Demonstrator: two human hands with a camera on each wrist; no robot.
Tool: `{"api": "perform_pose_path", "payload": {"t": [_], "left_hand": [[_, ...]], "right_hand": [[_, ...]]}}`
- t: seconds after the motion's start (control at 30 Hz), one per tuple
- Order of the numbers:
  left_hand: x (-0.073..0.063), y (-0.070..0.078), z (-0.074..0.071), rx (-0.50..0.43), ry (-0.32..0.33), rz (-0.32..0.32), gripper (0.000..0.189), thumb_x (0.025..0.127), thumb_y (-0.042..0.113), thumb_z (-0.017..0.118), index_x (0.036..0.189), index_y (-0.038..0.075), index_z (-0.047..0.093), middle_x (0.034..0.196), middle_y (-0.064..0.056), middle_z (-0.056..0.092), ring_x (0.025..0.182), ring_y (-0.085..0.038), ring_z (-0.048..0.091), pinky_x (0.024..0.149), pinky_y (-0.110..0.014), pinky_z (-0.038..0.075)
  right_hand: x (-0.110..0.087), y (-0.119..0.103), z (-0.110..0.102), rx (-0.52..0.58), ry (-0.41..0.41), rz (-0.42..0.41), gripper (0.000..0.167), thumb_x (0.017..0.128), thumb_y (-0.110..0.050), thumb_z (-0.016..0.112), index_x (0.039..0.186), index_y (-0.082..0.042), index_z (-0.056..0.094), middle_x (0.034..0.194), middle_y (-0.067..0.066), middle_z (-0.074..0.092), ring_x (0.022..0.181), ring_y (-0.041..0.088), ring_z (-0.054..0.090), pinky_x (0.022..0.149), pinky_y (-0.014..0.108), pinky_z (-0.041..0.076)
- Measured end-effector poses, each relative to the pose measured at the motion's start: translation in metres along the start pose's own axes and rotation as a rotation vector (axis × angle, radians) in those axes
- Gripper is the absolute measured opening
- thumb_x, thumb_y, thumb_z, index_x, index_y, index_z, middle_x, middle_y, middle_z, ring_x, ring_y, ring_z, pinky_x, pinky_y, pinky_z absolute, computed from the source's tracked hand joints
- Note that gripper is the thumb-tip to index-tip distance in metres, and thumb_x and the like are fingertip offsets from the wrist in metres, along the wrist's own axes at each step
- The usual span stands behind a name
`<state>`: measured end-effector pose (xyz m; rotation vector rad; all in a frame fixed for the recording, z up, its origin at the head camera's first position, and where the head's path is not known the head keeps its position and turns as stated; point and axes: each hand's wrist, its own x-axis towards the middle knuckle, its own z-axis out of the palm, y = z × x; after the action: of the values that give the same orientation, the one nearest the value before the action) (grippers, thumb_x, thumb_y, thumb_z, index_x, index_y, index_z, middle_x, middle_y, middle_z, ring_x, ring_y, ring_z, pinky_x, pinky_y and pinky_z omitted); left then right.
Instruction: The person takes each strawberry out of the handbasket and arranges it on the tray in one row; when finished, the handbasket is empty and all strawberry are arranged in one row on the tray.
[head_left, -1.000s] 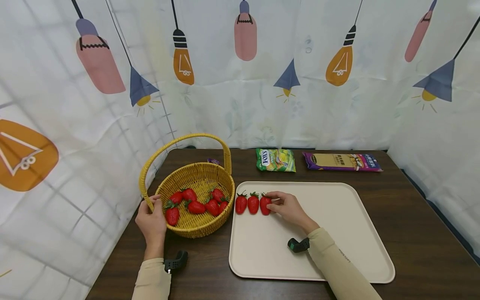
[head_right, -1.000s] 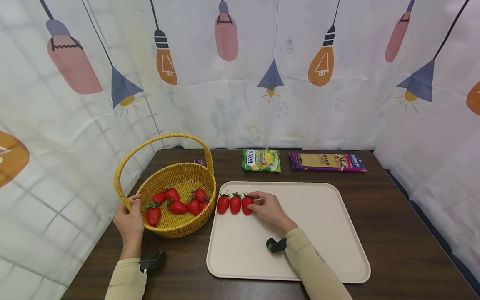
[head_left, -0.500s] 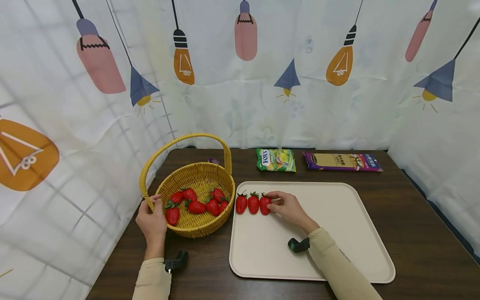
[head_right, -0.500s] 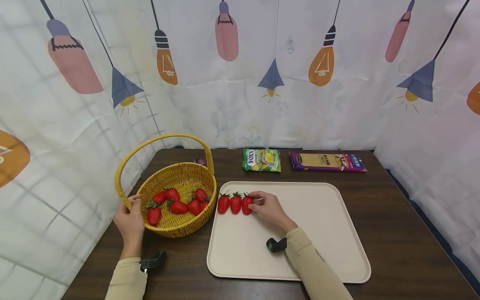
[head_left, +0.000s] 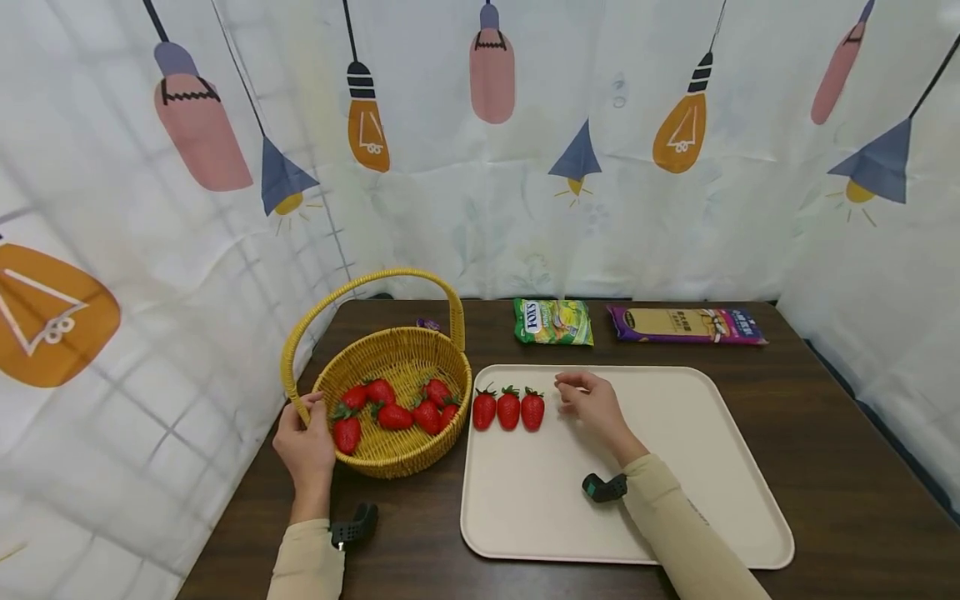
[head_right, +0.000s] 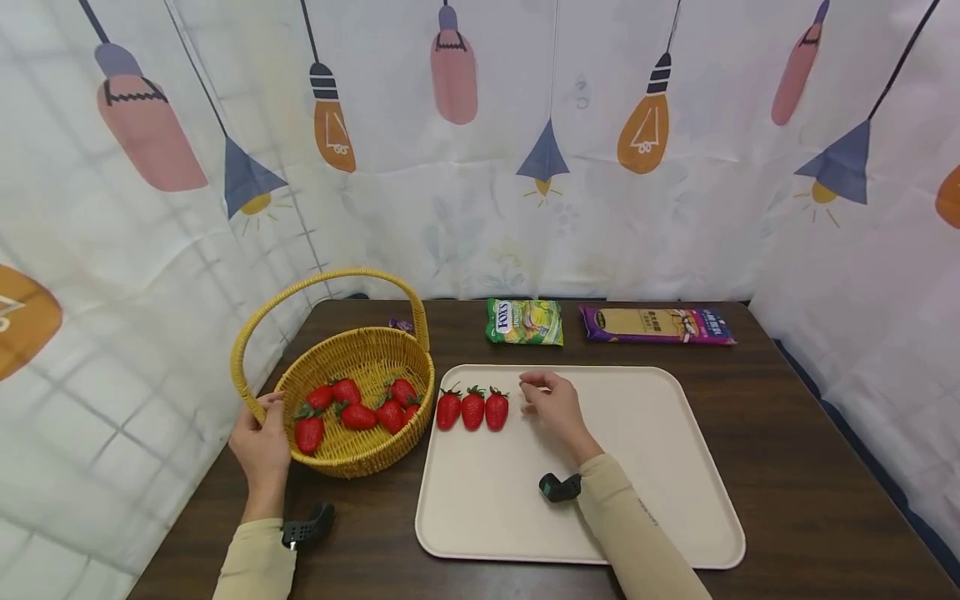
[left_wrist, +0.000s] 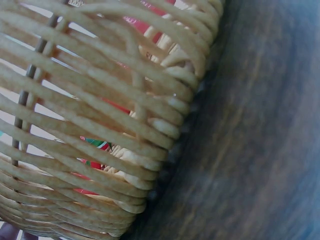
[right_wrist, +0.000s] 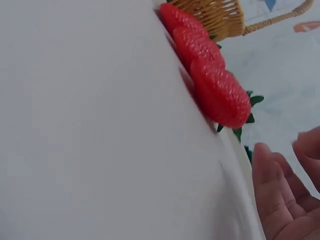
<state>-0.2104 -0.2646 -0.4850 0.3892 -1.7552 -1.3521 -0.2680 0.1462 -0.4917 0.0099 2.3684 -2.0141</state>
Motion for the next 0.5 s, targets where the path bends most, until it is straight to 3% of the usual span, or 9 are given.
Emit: {"api": "perform_pose_path", "payload": {"t": [0.23, 0.4, 0.5], "left_hand": [[-0.001, 0.000, -0.002, 0.001, 0.012, 0.006, 0.019, 0.095, 0.012, 0.059, 0.092, -0.006, 0.067, 0.100, -0.011, 0.070, 0.085, -0.003, 0.057, 0.072, -0.022, 0.037], [0.000, -0.002, 0.000, -0.002, 0.004, 0.021, 0.019, 0.095, 0.010, 0.059, 0.092, -0.006, 0.067, 0.101, -0.013, 0.070, 0.084, -0.002, 0.057, 0.070, -0.021, 0.037], [0.000, -0.002, 0.001, 0.006, 0.002, 0.024, 0.018, 0.095, 0.010, 0.059, 0.093, -0.007, 0.067, 0.101, -0.013, 0.070, 0.083, -0.002, 0.056, 0.069, -0.021, 0.036]], "right_hand": [[-0.006, -0.034, 0.021, 0.064, -0.167, -0.071, 0.030, 0.096, -0.011, 0.060, 0.122, 0.003, 0.061, 0.116, 0.017, 0.065, 0.094, 0.030, 0.063, 0.078, 0.037, 0.056], [-0.008, -0.058, 0.049, 0.063, -0.309, -0.178, 0.027, 0.096, -0.010, 0.060, 0.118, 0.005, 0.061, 0.113, 0.017, 0.065, 0.098, 0.042, 0.063, 0.078, 0.039, 0.056], [-0.008, -0.071, 0.070, 0.044, -0.370, -0.240, 0.023, 0.096, -0.011, 0.061, 0.115, 0.001, 0.064, 0.113, 0.017, 0.065, 0.096, 0.041, 0.064, 0.080, 0.044, 0.055]]}}
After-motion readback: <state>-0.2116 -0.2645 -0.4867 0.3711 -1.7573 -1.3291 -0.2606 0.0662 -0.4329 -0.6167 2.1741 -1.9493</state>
